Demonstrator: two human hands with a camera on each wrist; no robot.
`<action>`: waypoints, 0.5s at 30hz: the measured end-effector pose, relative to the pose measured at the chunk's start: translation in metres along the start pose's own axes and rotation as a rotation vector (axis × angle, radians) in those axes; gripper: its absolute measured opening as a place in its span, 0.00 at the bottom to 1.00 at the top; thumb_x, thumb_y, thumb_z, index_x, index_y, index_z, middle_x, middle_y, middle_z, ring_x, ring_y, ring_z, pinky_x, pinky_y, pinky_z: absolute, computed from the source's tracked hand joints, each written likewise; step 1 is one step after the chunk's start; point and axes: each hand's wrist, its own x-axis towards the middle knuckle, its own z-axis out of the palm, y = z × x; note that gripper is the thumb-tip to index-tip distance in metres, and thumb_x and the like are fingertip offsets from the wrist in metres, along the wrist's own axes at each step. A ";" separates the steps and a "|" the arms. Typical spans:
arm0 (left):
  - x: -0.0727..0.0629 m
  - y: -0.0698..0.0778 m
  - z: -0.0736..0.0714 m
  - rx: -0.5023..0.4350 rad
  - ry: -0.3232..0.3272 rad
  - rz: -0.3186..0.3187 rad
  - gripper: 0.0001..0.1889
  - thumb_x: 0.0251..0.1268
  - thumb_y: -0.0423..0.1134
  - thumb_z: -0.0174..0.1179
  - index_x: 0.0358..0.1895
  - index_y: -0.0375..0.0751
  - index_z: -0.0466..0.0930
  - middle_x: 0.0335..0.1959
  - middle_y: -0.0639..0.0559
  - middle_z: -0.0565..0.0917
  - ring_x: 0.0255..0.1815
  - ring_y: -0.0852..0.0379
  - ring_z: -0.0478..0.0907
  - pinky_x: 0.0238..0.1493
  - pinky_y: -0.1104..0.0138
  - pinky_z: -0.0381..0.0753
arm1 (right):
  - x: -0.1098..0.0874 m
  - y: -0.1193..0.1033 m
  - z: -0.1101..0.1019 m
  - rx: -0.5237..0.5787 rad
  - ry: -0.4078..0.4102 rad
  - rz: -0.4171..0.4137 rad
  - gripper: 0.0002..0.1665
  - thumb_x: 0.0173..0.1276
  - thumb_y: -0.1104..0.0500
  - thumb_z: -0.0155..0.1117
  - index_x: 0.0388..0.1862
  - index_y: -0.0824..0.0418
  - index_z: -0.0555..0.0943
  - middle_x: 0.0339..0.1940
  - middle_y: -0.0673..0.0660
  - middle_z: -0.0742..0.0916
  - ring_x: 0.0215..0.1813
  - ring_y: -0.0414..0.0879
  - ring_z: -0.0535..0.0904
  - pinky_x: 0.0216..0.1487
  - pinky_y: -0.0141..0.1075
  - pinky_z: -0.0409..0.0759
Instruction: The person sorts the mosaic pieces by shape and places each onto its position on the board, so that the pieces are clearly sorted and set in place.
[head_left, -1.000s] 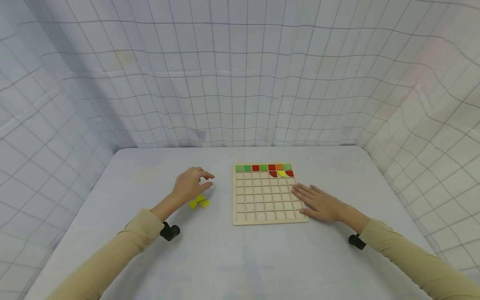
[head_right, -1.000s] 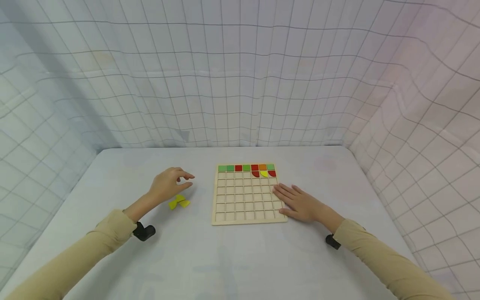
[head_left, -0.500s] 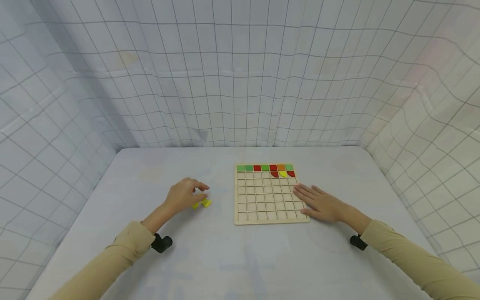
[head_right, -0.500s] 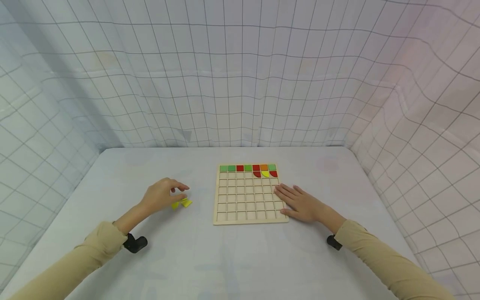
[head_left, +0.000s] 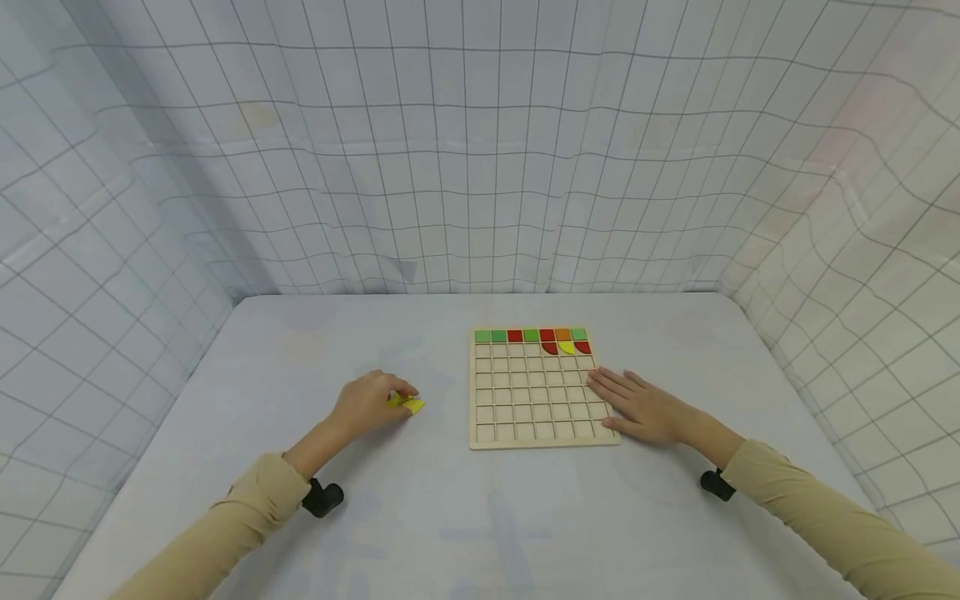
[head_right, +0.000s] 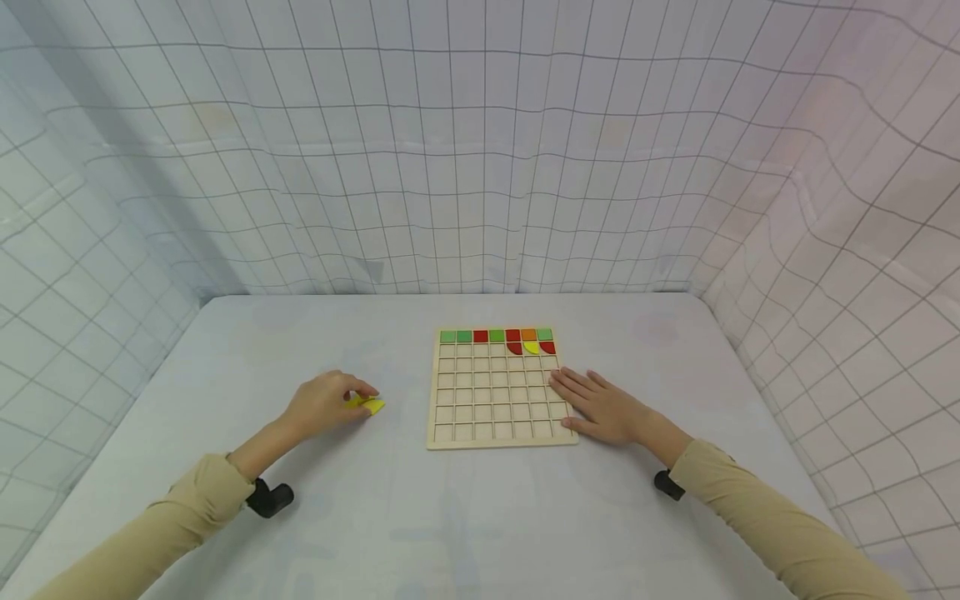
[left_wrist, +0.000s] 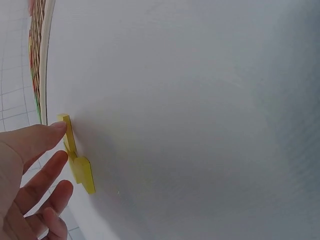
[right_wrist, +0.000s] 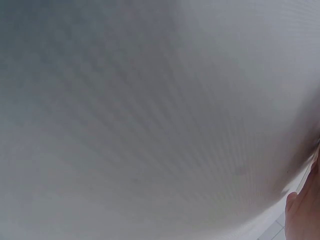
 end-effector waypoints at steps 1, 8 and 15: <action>0.000 0.000 0.000 0.002 0.002 0.001 0.12 0.51 0.38 0.71 0.41 0.47 0.88 0.36 0.53 0.88 0.35 0.55 0.78 0.33 0.64 0.79 | 0.000 0.000 0.000 -0.001 0.001 -0.001 0.41 0.75 0.39 0.43 0.78 0.58 0.49 0.80 0.55 0.53 0.80 0.54 0.47 0.75 0.56 0.50; -0.001 0.001 0.005 0.001 -0.007 -0.002 0.11 0.52 0.39 0.71 0.41 0.46 0.88 0.31 0.56 0.86 0.32 0.60 0.78 0.30 0.67 0.77 | -0.001 0.001 0.000 -0.004 0.005 -0.002 0.41 0.75 0.38 0.42 0.78 0.58 0.50 0.80 0.55 0.53 0.80 0.53 0.47 0.75 0.56 0.50; -0.002 0.006 0.008 -0.041 -0.020 -0.005 0.14 0.53 0.41 0.70 0.44 0.45 0.87 0.28 0.58 0.85 0.27 0.65 0.75 0.28 0.69 0.73 | -0.001 0.001 0.001 -0.019 0.027 -0.016 0.41 0.76 0.39 0.43 0.78 0.59 0.51 0.80 0.56 0.55 0.79 0.54 0.49 0.74 0.56 0.53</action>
